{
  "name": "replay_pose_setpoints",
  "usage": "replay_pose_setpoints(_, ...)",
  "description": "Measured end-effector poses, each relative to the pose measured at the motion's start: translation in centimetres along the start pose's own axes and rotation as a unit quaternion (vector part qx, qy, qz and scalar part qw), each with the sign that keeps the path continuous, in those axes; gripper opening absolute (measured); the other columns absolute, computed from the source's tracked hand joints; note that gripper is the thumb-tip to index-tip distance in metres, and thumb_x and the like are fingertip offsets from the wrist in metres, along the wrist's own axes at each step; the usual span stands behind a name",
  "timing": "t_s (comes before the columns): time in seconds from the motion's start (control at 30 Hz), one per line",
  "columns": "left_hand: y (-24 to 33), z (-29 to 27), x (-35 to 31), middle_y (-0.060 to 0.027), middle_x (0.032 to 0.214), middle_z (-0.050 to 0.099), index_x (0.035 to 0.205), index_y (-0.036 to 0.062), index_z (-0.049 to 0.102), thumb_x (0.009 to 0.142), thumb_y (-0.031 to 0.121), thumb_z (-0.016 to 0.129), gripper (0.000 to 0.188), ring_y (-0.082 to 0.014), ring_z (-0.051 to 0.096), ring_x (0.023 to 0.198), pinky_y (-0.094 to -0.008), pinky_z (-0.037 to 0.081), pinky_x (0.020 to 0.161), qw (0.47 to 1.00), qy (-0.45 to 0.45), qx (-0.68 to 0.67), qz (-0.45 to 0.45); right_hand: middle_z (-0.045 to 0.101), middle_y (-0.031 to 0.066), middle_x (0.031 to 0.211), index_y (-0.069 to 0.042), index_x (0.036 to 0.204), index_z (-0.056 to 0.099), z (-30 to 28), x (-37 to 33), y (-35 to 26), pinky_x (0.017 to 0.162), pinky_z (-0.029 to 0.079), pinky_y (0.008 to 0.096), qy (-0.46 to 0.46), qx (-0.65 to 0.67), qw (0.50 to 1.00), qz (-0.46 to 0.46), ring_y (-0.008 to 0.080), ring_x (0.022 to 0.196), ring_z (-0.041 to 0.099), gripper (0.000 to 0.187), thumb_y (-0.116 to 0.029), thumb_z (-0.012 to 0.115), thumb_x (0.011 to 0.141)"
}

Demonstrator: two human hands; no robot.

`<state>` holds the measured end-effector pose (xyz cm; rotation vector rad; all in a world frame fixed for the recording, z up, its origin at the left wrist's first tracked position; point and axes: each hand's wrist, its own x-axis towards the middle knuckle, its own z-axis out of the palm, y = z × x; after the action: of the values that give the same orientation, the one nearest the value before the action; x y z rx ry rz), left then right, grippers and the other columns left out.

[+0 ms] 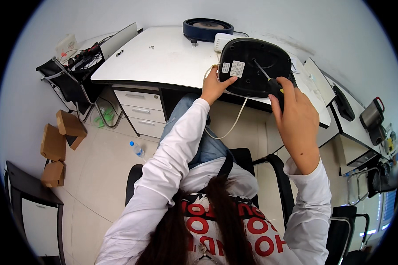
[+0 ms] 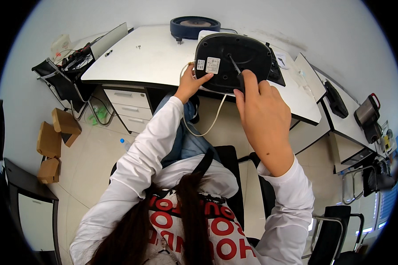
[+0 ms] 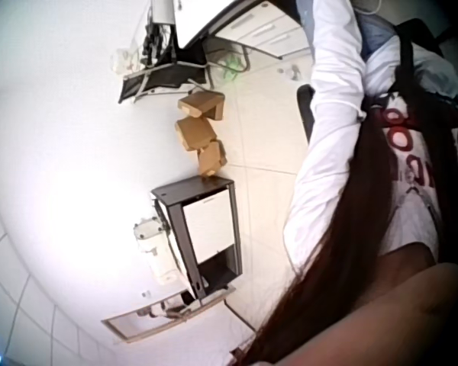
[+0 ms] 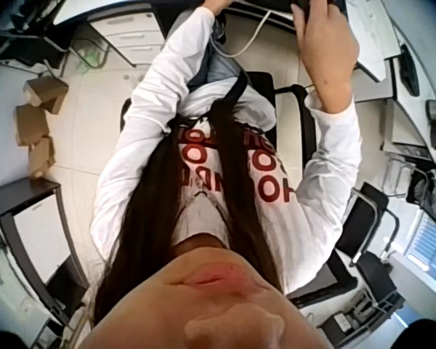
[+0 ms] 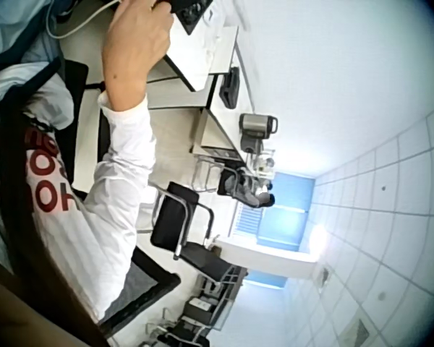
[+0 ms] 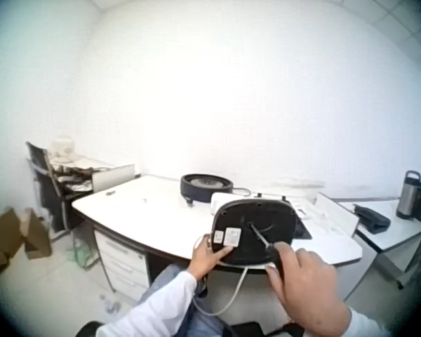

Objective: The person uses a screwdriver to remove screws from a white desk fan, detaching the fan head from the base and then unscrewing the base. Screws are placed on the table as they are removed.

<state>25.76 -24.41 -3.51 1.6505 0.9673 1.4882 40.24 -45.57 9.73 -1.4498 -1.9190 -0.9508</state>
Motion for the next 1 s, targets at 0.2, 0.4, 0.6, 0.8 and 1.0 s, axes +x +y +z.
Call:
replay_pose_setpoints(0.2, -1.3, -0.3, -0.1, -0.0152, 0.099, 0.063, 0.112, -0.0024, 0.050, 0.066, 0.035, 0.078, 0.065, -0.0247, 0.062, 0.091, -0.0313, 0.047, 0.080, 0.999, 0.046, -0.010, 0.026, 0.055, 0.0059, 0.073, -0.007, 0.106, 0.054, 0.3, -0.1, -1.0, 0.059, 0.044, 0.0311, 0.005, 0.031, 0.998, 0.046, 0.0215, 0.071, 0.055, 0.036, -0.016, 0.069, 0.074)
replay_pose_setpoints(0.4, 0.7, 0.5, -1.0, -0.0162, 0.099, 0.063, 0.110, -0.0031, 0.051, 0.067, 0.033, 0.077, 0.061, -0.0258, 0.061, 0.092, -0.0316, 0.046, 0.082, 0.999, 0.041, -0.028, 0.017, 0.057, 0.0061, 0.081, -0.005, 0.096, 0.058, 0.4, -0.3, -0.5, 0.061, 0.044, 0.0322, -0.003, -0.003, 1.000, 0.015, 0.0229, 0.074, 0.055, 0.027, -0.011, 0.070, 0.073)
replay_pose_setpoints(0.6, 1.7, -0.4, -1.1, -0.0170, 0.097, 0.064, 0.107, -0.0033, 0.052, 0.067, 0.032, 0.078, 0.059, -0.0271, 0.062, 0.090, -0.0323, 0.047, 0.081, 0.999, 0.035, 0.011, -0.011, 0.057, 0.0087, 0.087, -0.006, 0.096, 0.060, -0.5, 0.7, 0.7, 0.060, 0.044, 0.0307, -0.085, -0.052, 0.991, -0.085, 0.0236, 0.075, 0.053, 0.028, -0.007, 0.071, 0.070)
replay_pose_setpoints(0.8, 2.1, -0.8, -1.1, -0.0096, 0.090, 0.063, 0.108, -0.0012, 0.052, 0.069, 0.028, 0.078, 0.056, -0.0146, 0.061, 0.077, -0.0248, 0.048, 0.068, 0.996, 0.021, 0.090, -0.014, 0.058, 0.0112, 0.099, -0.011, 0.097, 0.068, -1.1, 1.5, 1.8, 0.067, 0.044, 0.0317, -0.116, -0.101, 0.978, -0.139, 0.0256, 0.085, 0.051, 0.035, -0.007, 0.064, 0.062)
replay_pose_setpoints(1.0, 1.8, -0.9, -1.8, -0.0100, 0.087, 0.060, 0.109, -0.0029, 0.048, 0.078, 0.019, 0.070, 0.044, -0.0193, 0.060, 0.070, -0.0280, 0.050, 0.064, 0.994, 0.001, 0.106, 0.020, 0.055, 0.0075, 0.096, -0.014, 0.100, 0.064, 0.2, -0.4, 2.2, 0.067, 0.042, 0.0305, -0.060, 0.088, 0.994, -0.017, 0.0241, 0.082, 0.051, 0.038, -0.008, 0.076, 0.064)
